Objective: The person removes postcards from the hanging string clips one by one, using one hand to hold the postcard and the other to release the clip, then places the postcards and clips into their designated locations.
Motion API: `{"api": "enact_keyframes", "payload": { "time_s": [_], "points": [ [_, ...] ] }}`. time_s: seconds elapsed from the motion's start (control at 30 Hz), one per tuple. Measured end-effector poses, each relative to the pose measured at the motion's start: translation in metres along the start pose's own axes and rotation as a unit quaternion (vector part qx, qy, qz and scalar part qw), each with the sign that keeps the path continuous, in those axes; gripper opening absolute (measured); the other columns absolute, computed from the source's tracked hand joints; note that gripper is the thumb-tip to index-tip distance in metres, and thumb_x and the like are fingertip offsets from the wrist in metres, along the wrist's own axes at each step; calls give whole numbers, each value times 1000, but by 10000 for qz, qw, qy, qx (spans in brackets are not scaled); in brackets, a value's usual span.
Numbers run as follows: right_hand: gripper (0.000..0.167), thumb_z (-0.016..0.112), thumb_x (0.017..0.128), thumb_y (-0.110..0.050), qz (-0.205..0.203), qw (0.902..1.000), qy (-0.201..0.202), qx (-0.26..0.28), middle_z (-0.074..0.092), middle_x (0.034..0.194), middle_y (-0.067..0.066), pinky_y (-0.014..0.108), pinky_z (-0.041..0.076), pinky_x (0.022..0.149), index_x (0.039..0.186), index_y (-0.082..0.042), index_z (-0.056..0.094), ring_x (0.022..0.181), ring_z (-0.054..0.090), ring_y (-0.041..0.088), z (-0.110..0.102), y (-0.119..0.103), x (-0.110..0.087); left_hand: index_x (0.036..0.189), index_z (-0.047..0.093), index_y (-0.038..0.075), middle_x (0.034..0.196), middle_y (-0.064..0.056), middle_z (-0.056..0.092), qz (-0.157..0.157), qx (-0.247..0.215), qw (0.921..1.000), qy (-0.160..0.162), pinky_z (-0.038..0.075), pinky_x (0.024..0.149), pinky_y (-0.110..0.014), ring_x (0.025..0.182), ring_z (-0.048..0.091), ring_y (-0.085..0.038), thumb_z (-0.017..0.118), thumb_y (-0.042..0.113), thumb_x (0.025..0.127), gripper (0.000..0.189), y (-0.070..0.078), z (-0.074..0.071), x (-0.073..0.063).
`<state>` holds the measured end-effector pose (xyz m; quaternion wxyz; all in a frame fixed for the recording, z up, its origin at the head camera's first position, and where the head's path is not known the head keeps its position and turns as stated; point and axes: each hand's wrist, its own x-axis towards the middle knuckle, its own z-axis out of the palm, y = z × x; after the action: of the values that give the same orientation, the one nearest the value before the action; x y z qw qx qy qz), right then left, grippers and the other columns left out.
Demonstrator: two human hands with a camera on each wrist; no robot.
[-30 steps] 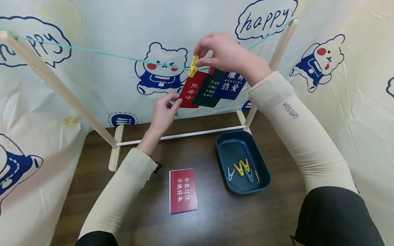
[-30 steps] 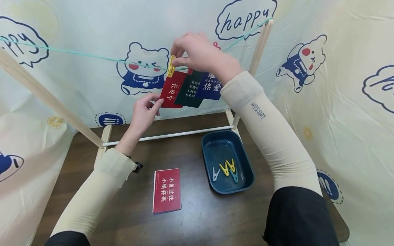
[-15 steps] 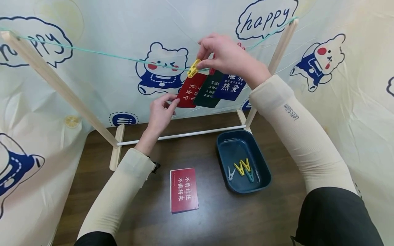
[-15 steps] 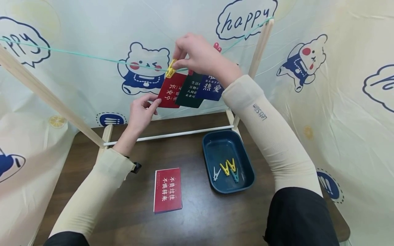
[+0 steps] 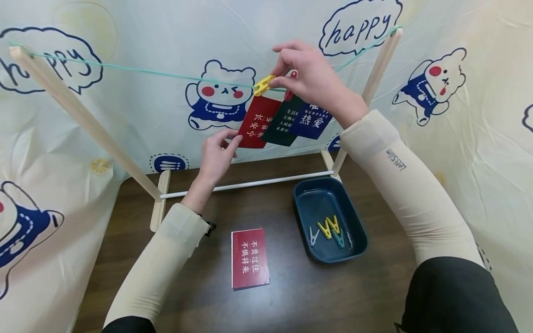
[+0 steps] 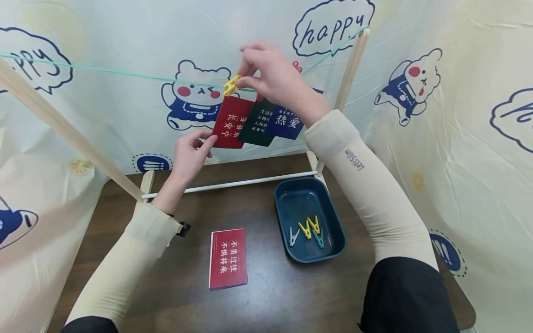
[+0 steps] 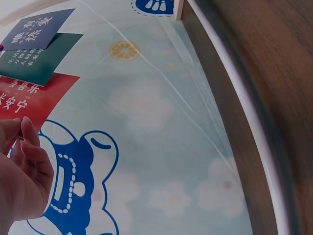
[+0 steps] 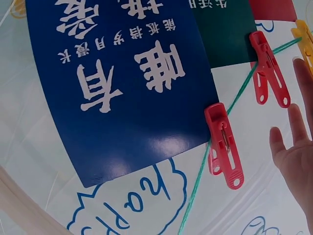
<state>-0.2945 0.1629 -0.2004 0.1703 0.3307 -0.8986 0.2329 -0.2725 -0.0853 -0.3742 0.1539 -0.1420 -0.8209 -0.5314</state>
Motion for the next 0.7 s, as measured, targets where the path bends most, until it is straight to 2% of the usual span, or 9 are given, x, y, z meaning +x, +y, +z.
{"api": "enact_keyframes", "payload": {
  "time_s": [0.27, 0.5, 0.63, 0.7],
  "points": [
    [22, 73, 98, -17, -204, 9990, 367, 129, 60, 144, 17, 27, 36, 116, 106, 4, 70, 144, 45, 21, 0, 3, -6, 119, 76, 8, 113, -8, 75, 137, -57, 9999, 64, 51, 59, -20, 66, 60, -23, 68, 26, 103, 25, -1, -3, -5],
    [23, 73, 98, -17, -440, 9963, 729, 110, 62, 139, 19, 26, 35, 115, 106, 4, 69, 142, 46, 22, 0, 4, -13, 120, 75, 7, 114, -9, 75, -29, -192, 9997, 146, 51, 62, -20, 68, 60, -27, 68, 28, 103, 28, 1, -9, -9],
    [25, 73, 98, -20, -471, 9957, 799, 11, 64, 133, 18, 27, 39, 109, 108, 3, 70, 131, 51, 23, 0, 5, -21, 119, 76, 6, 111, -11, 76, -24, -273, 9993, 254, 51, 61, -20, 66, 59, -25, 69, 26, 103, 27, 1, -14, -14],
    [26, 74, 98, -21, -473, 9959, 769, 3, 65, 124, 17, 29, 40, 105, 108, 3, 70, 123, 52, 23, 0, 6, -26, 117, 76, 5, 110, -12, 76, -14, -283, 9991, 328, 50, 60, -20, 64, 58, -22, 69, 25, 102, 25, -1, -17, -17]
  ]
}}
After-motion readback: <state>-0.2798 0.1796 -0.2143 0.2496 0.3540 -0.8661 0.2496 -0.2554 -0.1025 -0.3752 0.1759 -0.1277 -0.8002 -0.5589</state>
